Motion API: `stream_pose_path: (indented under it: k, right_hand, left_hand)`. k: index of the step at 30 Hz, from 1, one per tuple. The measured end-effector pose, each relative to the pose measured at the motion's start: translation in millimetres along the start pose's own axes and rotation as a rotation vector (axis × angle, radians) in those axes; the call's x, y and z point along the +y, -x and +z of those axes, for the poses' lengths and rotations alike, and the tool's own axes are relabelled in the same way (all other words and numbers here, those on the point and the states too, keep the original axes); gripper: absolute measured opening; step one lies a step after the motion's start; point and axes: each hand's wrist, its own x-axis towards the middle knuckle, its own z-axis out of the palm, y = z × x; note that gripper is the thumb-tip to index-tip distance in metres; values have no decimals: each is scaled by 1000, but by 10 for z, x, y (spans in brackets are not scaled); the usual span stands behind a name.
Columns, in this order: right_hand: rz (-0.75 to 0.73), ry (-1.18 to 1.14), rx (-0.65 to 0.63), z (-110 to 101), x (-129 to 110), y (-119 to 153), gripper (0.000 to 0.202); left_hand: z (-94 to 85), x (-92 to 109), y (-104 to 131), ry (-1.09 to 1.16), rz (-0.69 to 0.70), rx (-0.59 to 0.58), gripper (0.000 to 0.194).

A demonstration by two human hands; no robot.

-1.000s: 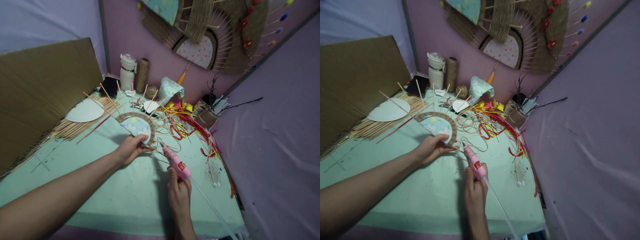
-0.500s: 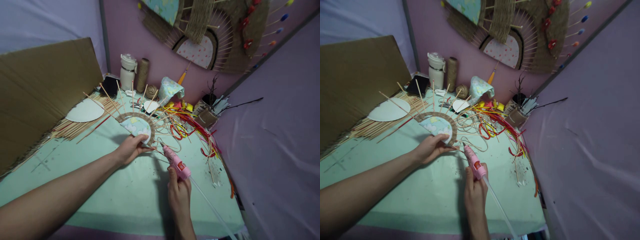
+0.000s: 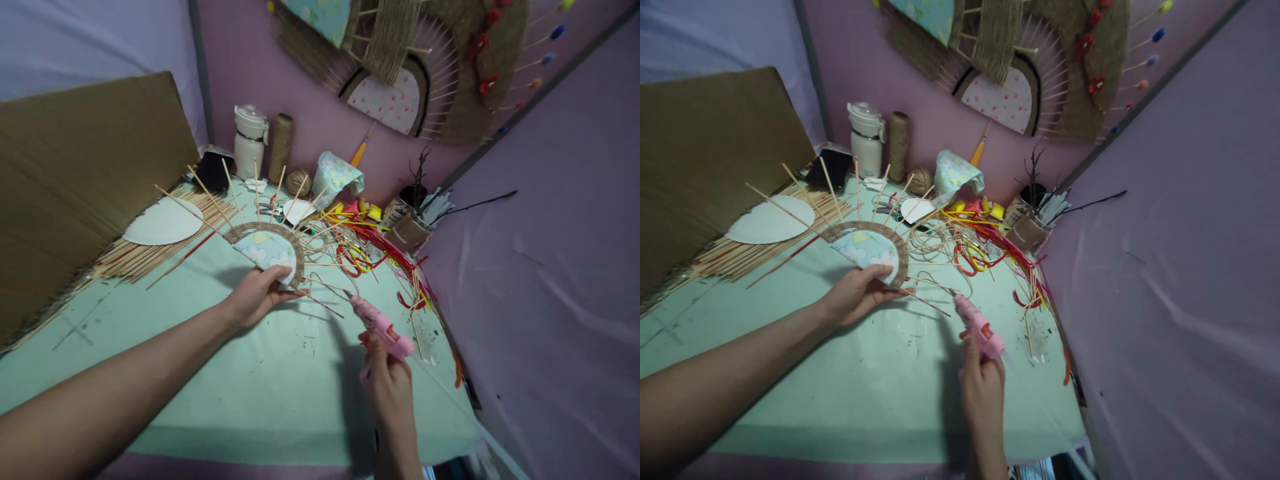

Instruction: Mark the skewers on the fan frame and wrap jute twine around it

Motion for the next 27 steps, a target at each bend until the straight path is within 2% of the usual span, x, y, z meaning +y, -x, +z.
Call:
stream_pose_path:
  k: [2, 5, 8, 11, 14, 16, 19, 22, 25, 27]
  right_hand:
    - [168, -43, 93, -190, 96, -110, 63]
    - [285, -147, 206, -466, 282, -268, 66]
    - [348, -122, 135, -671, 429, -357, 59]
    - [390, 119, 64, -788, 462, -393, 57]
    - [397, 567, 87, -844, 407, -414, 59]
    - [364, 813, 87, -865, 357, -409, 58]
    - [314, 924, 82, -891, 282, -342, 53]
    - [180, 854, 171, -878, 177, -256, 53]
    - [-115, 678, 251, -751, 50, -272, 52]
    - [-295, 548, 222, -601, -12, -371, 45]
  left_hand:
    - [7, 8, 5, -1, 2, 6, 12]
    - [22, 13, 10, -7, -5, 7, 13]
    - [31, 12, 10, -6, -26, 4, 12]
    - [30, 13, 7, 12, -35, -1, 9]
    - [26, 23, 5, 37, -33, -6, 7]
    - [27, 34, 9, 57, -42, -11, 7]
    - [35, 57, 22, 90, -55, -16, 9]
    - [46, 78, 37, 115, -72, -32, 10]
    - [52, 97, 48, 149, -97, -33, 9]
    - [46, 110, 52, 180, -120, -32, 10]
